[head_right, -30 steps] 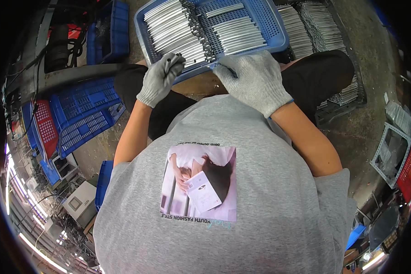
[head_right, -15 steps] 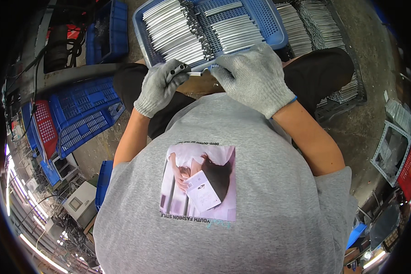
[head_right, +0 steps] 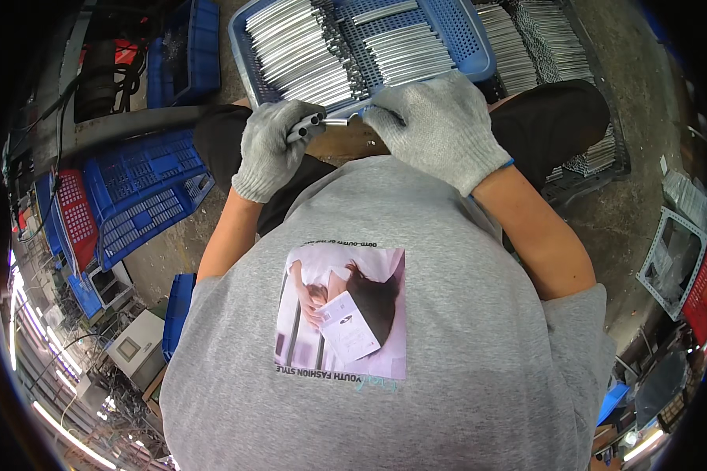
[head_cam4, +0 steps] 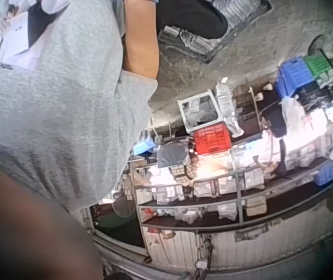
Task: Inspecting and sorting bundles of small metal rods into a plastic tray.
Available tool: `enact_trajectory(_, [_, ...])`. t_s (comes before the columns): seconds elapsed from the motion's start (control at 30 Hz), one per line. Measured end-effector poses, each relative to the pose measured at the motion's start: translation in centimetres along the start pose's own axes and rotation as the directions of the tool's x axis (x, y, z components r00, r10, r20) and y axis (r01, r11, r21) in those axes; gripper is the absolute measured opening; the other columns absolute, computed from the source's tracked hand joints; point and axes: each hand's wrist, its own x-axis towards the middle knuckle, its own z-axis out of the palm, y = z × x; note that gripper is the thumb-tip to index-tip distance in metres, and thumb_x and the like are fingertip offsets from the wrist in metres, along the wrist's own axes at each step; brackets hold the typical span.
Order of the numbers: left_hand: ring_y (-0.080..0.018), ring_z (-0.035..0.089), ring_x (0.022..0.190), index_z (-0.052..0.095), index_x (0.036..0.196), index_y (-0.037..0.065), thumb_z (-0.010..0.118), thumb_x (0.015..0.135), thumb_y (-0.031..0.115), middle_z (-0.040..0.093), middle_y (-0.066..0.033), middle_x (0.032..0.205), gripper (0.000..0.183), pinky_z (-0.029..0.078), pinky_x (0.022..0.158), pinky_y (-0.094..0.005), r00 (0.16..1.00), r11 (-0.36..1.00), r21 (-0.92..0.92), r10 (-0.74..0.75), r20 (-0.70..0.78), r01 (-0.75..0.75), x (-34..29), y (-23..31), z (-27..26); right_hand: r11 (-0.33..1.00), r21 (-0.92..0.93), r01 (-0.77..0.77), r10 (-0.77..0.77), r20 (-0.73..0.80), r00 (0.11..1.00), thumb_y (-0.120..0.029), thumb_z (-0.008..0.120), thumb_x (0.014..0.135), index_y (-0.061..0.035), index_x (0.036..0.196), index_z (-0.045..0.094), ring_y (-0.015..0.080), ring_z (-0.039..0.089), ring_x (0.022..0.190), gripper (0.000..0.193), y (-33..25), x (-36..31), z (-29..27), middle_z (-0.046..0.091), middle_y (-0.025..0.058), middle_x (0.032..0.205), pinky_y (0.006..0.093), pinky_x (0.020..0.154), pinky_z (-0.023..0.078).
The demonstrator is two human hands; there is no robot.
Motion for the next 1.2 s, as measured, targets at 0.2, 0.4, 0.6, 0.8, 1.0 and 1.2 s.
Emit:
enact_trajectory(0.2, [-0.0204, 0.062, 0.066, 0.072, 0.104, 0.011, 0.072, 0.081, 0.008, 0.067, 0.0002, 0.076, 0.023, 0.05, 0.072, -0.0337, 0.998, 0.998, -0.045, -0.044, -0.037, 0.042, -0.1, 0.2, 0.3, 1.0, 0.015, 0.006, -0.006, 0.022, 1.0, -0.025, 0.075, 0.093, -0.0127, 0.092, 0.085, 0.015, 0.058, 0.048, 0.016, 0.0, 0.0, -0.1, 0.074, 0.0021, 0.066, 0.0299, 0.053, 0.046])
enact_trajectory(0.4, [-0.0207, 0.063, 0.066, 0.072, 0.102, 0.011, 0.071, 0.079, 0.005, 0.067, 0.0001, 0.076, 0.023, 0.05, 0.073, -0.0341, 0.998, 1.0, -0.032, 0.0, -0.06, -0.002, -0.2, 0.1, 0.4, 0.998, 0.057, 0.012, -0.015, 0.052, 0.999, -0.025, 0.075, 0.093, -0.0132, 0.093, 0.086, 0.0153, 0.059, 0.05, 0.016, 0.0, 0.0, -0.2, 0.075, 0.0029, 0.067, 0.0307, 0.052, 0.047])
enact_trajectory(0.6, [-0.0213, 0.063, 0.067, 0.072, 0.102, 0.011, 0.07, 0.078, 0.004, 0.068, -0.0005, 0.077, 0.025, 0.05, 0.074, -0.0342, 0.997, 0.997, -0.081, -0.012, -0.071, 0.006, -0.3, 0.5, 0.5, 1.0, 0.015, 0.012, -0.013, 0.037, 0.999, -0.027, 0.075, 0.093, -0.0134, 0.094, 0.086, 0.016, 0.061, 0.051, 0.018, 0.3, 0.1, 0.3, 0.075, 0.0032, 0.068, 0.031, 0.053, 0.047])
enact_trajectory(0.8, [-0.0224, 0.063, 0.067, 0.072, 0.101, 0.011, 0.07, 0.077, 0.003, 0.069, -0.0017, 0.078, 0.025, 0.05, 0.072, -0.0342, 0.993, 0.999, -0.051, 0.004, -0.12, -0.01, -0.5, 0.2, 1.0, 0.994, 0.106, -0.001, -0.007, 0.077, 0.997, -0.028, 0.074, 0.094, -0.0134, 0.097, 0.085, 0.0165, 0.063, 0.053, 0.018, 0.2, -0.2, 0.8, 0.076, 0.0039, 0.069, 0.0308, 0.055, 0.049])
enact_trajectory(1.0, [-0.0281, 0.066, 0.067, 0.072, 0.105, 0.009, 0.074, 0.088, 0.012, 0.072, -0.0055, 0.08, 0.017, 0.052, 0.069, -0.0386, 0.989, 0.99, 0.028, -0.138, -0.054, 0.14, -0.4, -2.0, 1.6, 0.983, 0.16, -0.085, 0.091, -0.033, 0.995, -0.029, 0.07, 0.096, -0.014, 0.088, 0.083, 0.0192, 0.061, 0.046, 0.021, 0.6, 0.5, 1.7, 0.074, 0.0029, 0.065, 0.0313, 0.048, 0.05])
enact_trajectory(1.2, [-0.032, 0.07, 0.07, 0.069, 0.112, 0.01, 0.07, 0.098, 0.019, 0.075, -0.0088, 0.085, 0.017, 0.053, 0.066, -0.0439, 0.922, 0.909, 0.223, -0.378, 0.089, 0.351, -1.0, -6.8, 5.6, 0.98, 0.099, -0.174, 0.172, 0.033, 0.985, -0.032, 0.071, 0.096, -0.0121, 0.102, 0.084, 0.0239, 0.067, 0.056, 0.024, 0.9, 0.0, 2.1, 0.076, 0.0051, 0.069, 0.0339, 0.063, 0.054])
